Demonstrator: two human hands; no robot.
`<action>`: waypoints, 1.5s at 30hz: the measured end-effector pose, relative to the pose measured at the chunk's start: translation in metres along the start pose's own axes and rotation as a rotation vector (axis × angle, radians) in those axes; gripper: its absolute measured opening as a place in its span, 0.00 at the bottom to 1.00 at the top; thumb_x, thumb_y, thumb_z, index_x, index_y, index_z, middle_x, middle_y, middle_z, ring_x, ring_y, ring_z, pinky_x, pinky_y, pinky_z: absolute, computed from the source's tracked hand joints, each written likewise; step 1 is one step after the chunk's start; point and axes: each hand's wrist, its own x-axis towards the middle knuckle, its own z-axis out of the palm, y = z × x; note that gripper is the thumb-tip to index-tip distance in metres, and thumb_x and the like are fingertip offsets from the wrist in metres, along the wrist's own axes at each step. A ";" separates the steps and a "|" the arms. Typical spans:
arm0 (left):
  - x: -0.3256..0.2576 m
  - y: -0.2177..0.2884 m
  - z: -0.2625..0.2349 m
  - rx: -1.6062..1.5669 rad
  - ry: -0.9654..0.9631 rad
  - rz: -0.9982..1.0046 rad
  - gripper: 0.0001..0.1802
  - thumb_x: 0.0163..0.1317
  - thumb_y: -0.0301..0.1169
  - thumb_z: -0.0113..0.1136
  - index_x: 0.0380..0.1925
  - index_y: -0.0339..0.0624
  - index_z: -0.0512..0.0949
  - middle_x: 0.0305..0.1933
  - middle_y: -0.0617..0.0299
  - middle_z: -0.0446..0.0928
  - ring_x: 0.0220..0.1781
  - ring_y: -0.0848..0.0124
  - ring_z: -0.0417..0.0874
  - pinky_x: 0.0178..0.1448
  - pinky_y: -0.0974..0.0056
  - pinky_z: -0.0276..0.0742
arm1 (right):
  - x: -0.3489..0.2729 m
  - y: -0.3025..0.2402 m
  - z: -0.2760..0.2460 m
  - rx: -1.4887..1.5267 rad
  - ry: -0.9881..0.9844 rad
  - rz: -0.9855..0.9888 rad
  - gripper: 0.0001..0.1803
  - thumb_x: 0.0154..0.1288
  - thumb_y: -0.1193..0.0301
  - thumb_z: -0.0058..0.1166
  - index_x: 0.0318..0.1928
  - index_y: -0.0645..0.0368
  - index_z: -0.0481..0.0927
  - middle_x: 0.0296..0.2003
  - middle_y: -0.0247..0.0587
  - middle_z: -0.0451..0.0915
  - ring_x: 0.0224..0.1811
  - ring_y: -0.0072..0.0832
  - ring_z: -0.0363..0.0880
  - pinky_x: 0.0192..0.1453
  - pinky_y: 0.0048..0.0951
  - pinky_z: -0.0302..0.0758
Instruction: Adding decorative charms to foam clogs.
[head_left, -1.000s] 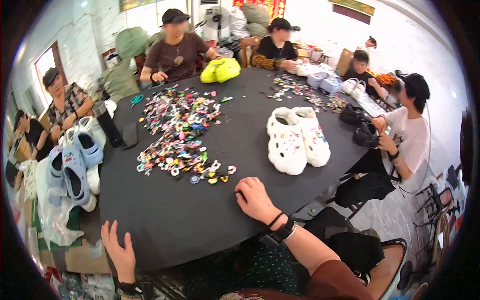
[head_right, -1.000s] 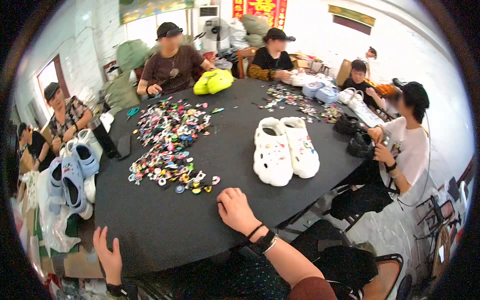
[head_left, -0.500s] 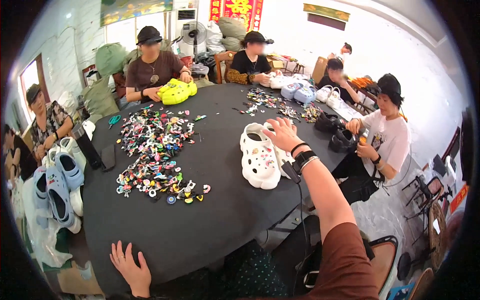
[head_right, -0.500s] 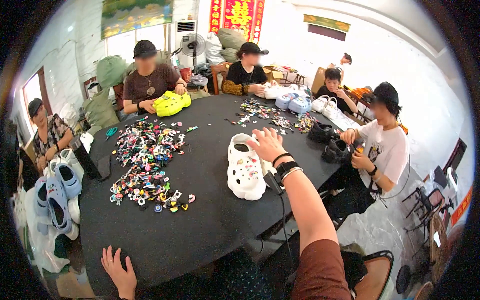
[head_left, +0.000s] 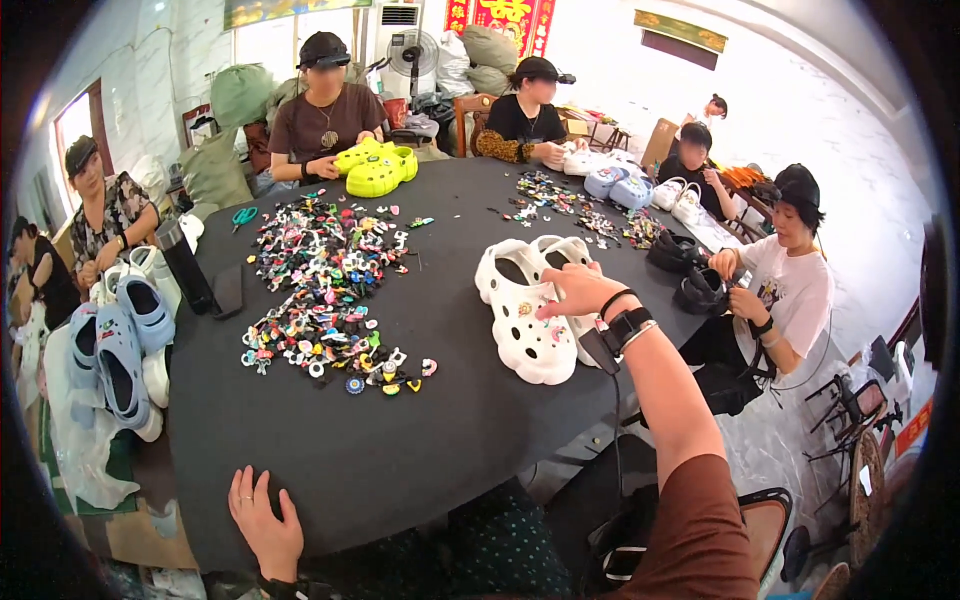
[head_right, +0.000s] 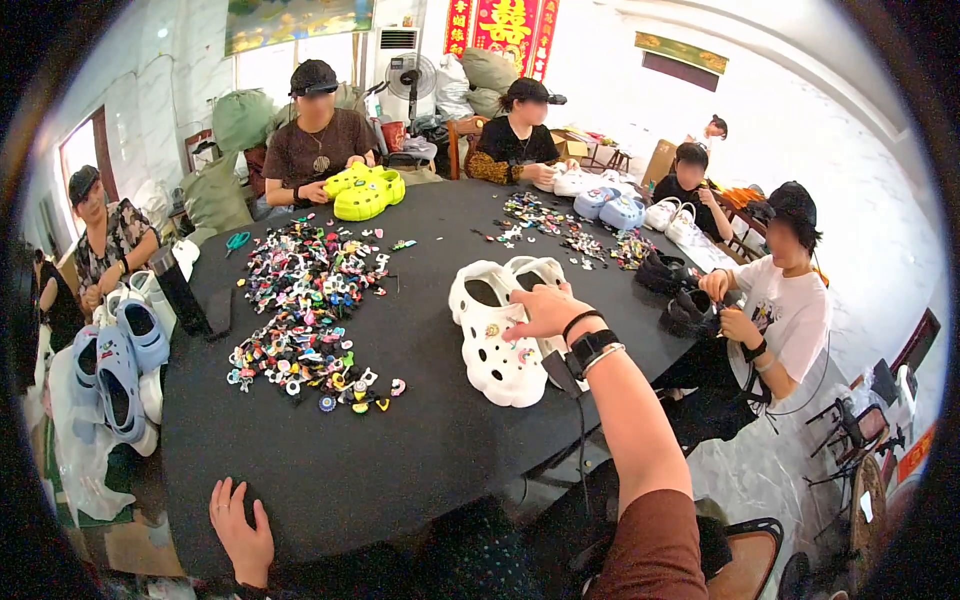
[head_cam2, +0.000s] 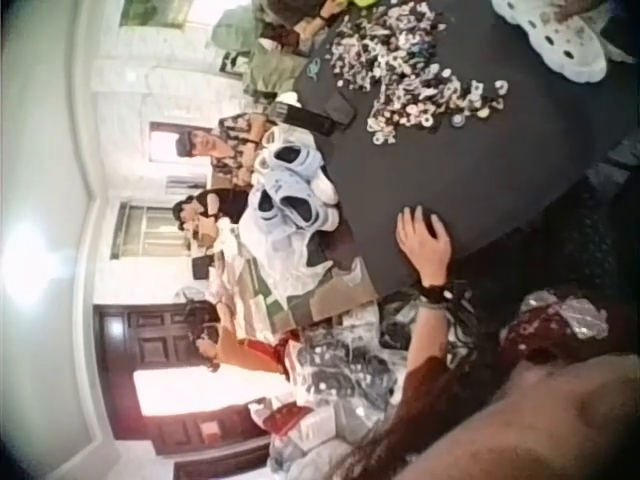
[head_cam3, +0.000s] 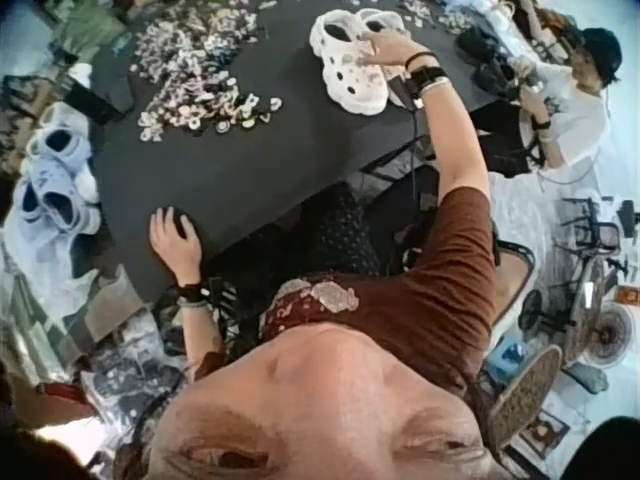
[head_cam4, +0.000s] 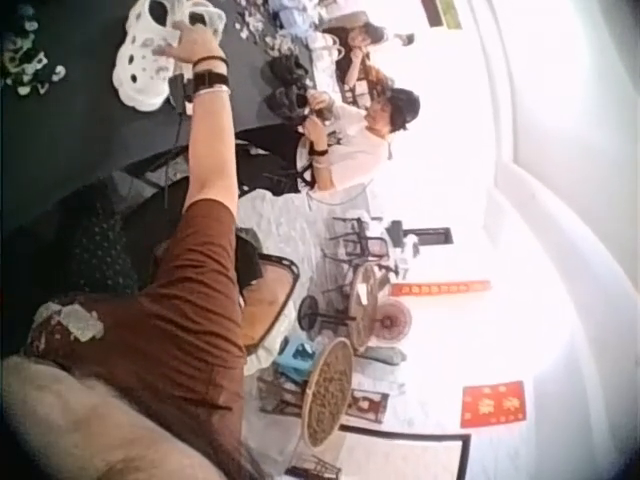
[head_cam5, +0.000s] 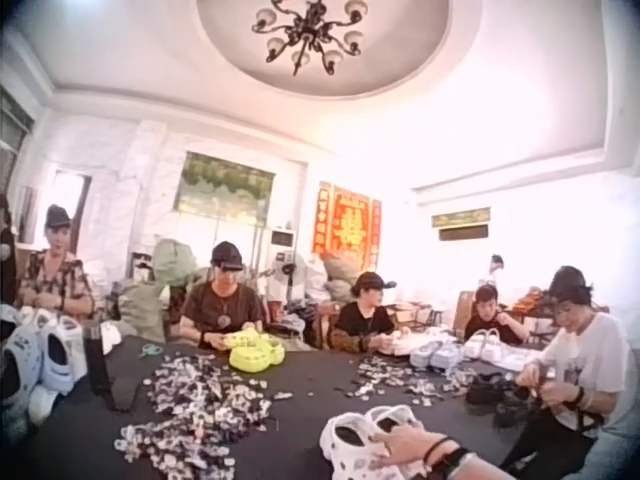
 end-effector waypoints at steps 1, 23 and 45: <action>0.000 0.001 -0.001 -0.004 -0.003 -0.011 0.19 0.66 0.31 0.56 0.54 0.33 0.76 0.66 0.45 0.69 0.73 0.47 0.62 0.74 0.44 0.55 | 0.001 0.000 0.000 0.008 0.000 -0.034 0.36 0.50 0.38 0.62 0.53 0.47 0.78 0.41 0.48 0.79 0.53 0.46 0.76 0.64 0.53 0.59; -0.030 -0.004 -0.029 -0.318 0.583 0.029 0.26 0.72 0.28 0.44 0.68 0.30 0.59 0.74 0.41 0.55 0.76 0.50 0.57 0.78 0.48 0.49 | -0.034 -0.336 -0.009 -0.112 0.418 -1.331 0.21 0.35 0.58 0.72 0.33 0.47 0.82 0.36 0.31 0.77 0.48 0.34 0.72 0.55 0.41 0.64; 0.050 0.022 -0.069 -0.648 -0.133 -0.239 0.14 0.72 0.35 0.55 0.46 0.32 0.77 0.30 0.62 0.78 0.31 0.78 0.74 0.35 0.70 0.70 | -0.135 -0.270 0.075 0.856 0.530 -0.699 0.22 0.59 0.76 0.63 0.55 0.57 0.77 0.63 0.49 0.69 0.66 0.47 0.67 0.64 0.43 0.69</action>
